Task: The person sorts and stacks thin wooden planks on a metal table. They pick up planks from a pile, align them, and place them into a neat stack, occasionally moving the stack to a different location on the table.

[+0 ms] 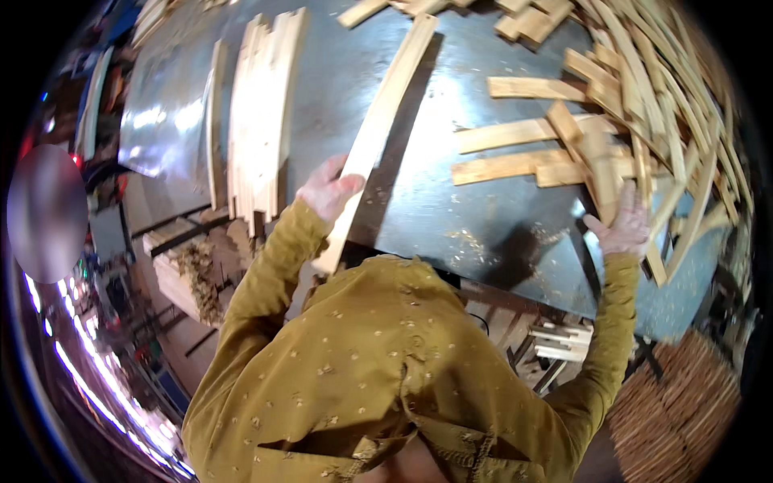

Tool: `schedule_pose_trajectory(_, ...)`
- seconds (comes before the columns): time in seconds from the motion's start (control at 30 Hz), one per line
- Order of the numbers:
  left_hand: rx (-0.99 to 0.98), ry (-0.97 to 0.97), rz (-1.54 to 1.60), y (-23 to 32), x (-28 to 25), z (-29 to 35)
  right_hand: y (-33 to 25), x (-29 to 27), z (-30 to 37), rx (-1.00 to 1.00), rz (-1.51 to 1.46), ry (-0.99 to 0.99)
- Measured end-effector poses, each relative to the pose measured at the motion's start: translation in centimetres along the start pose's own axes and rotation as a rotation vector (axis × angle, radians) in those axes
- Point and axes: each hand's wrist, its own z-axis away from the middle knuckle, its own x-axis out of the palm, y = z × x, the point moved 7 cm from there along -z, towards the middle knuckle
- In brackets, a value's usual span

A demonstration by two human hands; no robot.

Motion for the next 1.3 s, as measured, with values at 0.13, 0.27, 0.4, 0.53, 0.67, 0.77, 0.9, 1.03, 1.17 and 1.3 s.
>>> schedule_pose_trajectory(0.13,-0.235,-0.427,1.024,-5.0,2.5,-0.5,1.9,1.6,-3.2,0.156,0.009,-0.146)
schedule_pose_trajectory(0.27,-0.417,-0.550,1.467,-6.8,8.5,5.5,1.1,6.0,-2.0,0.158,-0.060,-0.162)
schedule_pose_trajectory(0.4,-0.247,-0.434,1.050,-7.9,5.2,3.8,-1.7,4.9,-1.7,0.198,-0.126,-0.201)
schedule_pose_trajectory(0.53,-0.197,-0.063,0.690,-12.0,2.3,3.8,-14.0,-2.4,-2.3,-0.055,-0.532,-0.311)
schedule_pose_trajectory(0.67,-0.261,0.429,-0.332,-14.3,-4.4,3.7,-25.0,-11.3,-5.5,-0.328,-1.132,-0.358)
schedule_pose_trajectory(0.77,-0.223,0.468,-0.539,-12.8,-8.6,3.2,-29.9,-10.5,-12.2,-0.430,-1.661,-0.604)
schedule_pose_trajectory(0.9,-0.118,0.638,-0.532,-14.9,-10.6,7.0,-35.3,-10.6,-15.7,-0.662,-2.384,-1.002)
schedule_pose_trajectory(1.03,-0.124,0.838,-0.775,-13.4,-10.7,4.9,-38.7,-3.6,-12.0,-0.346,-2.784,-1.509)
schedule_pose_trajectory(1.17,-0.285,0.928,-1.079,-8.9,-12.9,2.4,-39.9,2.7,-6.9,-0.321,-2.733,-1.348)
schedule_pose_trajectory(1.3,0.275,0.385,0.414,-6.3,-4.3,-0.8,-38.3,2.1,-6.7,-0.032,-2.482,-1.058)
